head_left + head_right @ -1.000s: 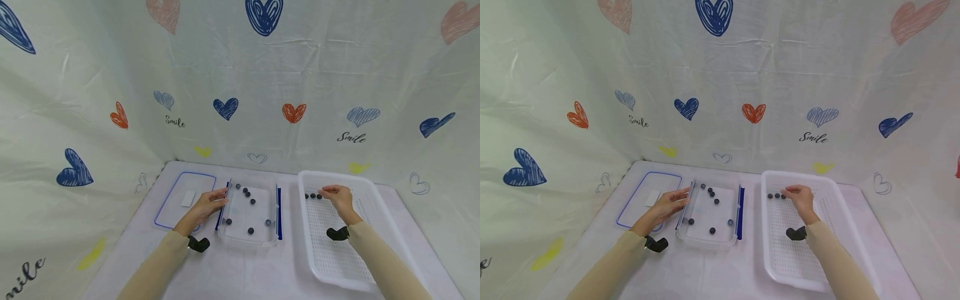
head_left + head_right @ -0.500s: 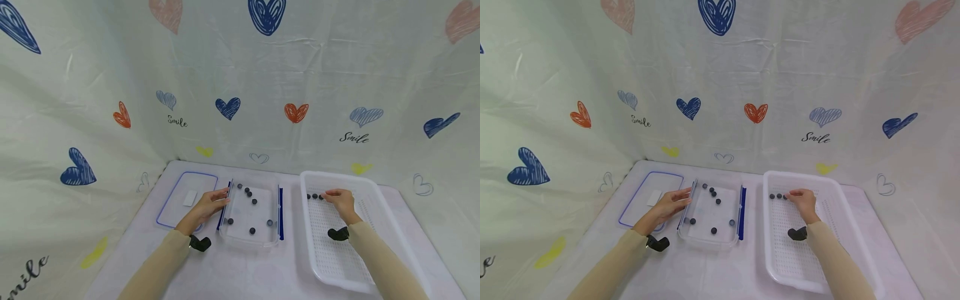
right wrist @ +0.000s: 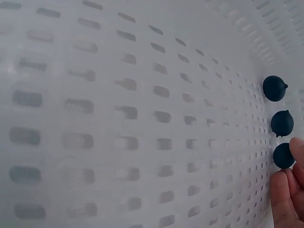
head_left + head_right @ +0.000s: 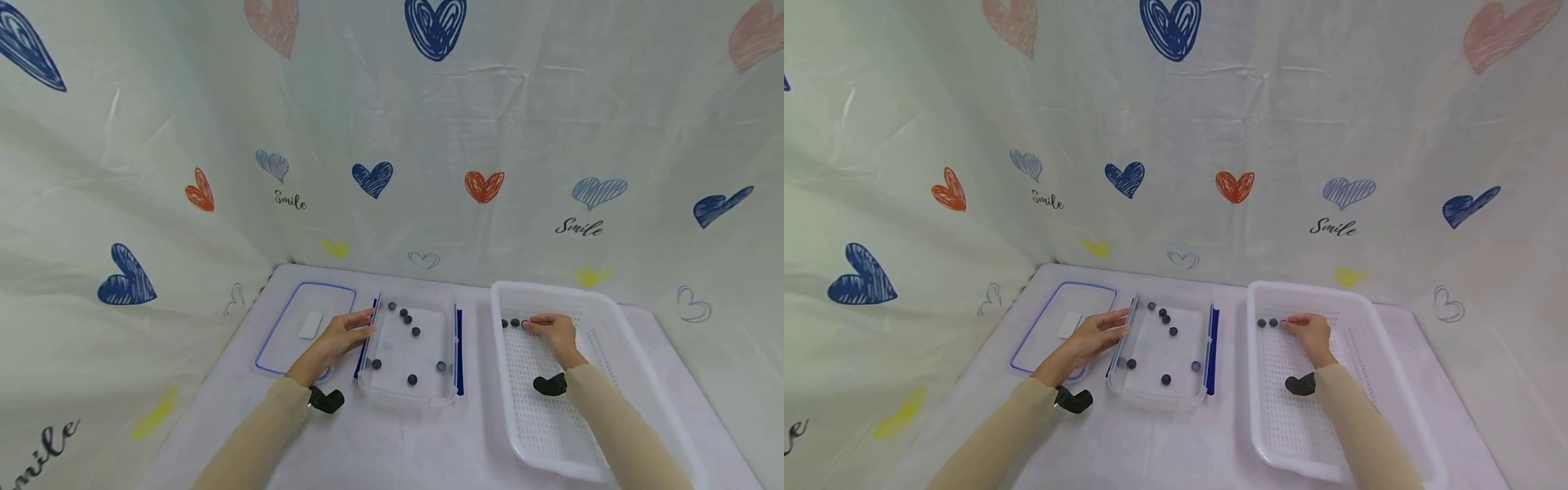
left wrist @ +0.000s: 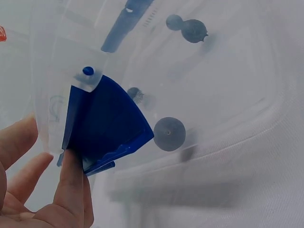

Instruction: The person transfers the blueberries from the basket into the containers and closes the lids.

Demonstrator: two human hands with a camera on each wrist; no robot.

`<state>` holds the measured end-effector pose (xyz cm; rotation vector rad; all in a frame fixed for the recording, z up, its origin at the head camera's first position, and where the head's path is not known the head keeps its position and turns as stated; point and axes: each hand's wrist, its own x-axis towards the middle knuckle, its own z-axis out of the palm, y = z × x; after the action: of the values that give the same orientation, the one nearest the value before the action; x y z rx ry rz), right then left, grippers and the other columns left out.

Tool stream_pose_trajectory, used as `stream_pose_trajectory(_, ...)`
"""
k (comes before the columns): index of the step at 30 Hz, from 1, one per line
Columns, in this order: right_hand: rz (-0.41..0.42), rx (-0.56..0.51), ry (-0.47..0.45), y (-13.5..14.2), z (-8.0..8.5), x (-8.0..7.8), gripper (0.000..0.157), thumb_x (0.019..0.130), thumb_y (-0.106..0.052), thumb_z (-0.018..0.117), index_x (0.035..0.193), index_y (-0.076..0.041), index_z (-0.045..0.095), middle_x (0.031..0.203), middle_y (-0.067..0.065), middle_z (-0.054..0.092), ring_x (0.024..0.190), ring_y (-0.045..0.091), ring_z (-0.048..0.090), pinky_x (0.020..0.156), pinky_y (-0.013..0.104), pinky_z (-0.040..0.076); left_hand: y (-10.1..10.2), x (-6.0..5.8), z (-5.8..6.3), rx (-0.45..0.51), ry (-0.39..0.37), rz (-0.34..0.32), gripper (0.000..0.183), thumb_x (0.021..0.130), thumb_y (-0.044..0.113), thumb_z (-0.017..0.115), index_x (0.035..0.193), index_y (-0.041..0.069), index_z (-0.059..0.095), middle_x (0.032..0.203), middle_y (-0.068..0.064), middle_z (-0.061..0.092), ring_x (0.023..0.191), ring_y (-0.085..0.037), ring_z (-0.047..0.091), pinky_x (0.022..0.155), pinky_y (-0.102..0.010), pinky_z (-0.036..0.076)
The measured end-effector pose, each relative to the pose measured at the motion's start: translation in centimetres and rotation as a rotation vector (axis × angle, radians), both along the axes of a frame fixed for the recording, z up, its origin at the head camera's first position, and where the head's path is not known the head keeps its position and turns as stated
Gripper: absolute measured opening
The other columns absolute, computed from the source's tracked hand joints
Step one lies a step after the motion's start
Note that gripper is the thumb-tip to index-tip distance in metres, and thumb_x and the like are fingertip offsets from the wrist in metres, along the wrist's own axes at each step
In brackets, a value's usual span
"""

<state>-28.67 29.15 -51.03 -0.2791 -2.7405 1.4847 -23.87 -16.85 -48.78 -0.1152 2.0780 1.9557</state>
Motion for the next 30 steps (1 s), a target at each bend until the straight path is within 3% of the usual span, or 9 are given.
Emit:
stream_pose_trajectory(20,0.006,0.002,0.065,-0.40,-0.98,-0.17,0.032,0.086,-0.008,0.079,0.106,0.014,0.068,0.090,0.011,0.073,0.073,0.000,0.056,0.062,0.013,0.046,-0.20,0.21,0.02,-0.009,-0.002,-0.017,0.055,0.095,0.012,0.070,0.146,0.006,0.051,0.148,-0.023,0.045,0.138,-0.036,0.041,0.111,-0.049,0.038)
stream_pose_trajectory(24,0.004,0.026,0.055,-0.39,-0.86,-0.03,0.031,0.086,-0.010,0.078,0.106,0.013,0.069,0.094,0.015,0.072,0.081,0.010,0.060,0.066,0.019,0.048,-0.25,0.22,-0.02,-0.012,-0.001,-0.018,0.055,0.095,0.011,0.070,0.146,0.005,0.050,0.148,-0.023,0.045,0.138,-0.037,0.041,0.111,-0.049,0.037)
stream_pose_trajectory(30,0.001,0.033,0.023,-0.12,-0.63,-0.15,0.033,0.088,-0.014,0.077,0.108,0.012,0.068,0.105,0.022,0.068,0.103,0.034,0.057,0.082,0.038,0.046,-0.14,0.10,0.20,-0.014,-0.002,-0.017,0.054,0.095,0.012,0.070,0.146,0.007,0.051,0.147,-0.023,0.046,0.138,-0.036,0.042,0.111,-0.049,0.037)
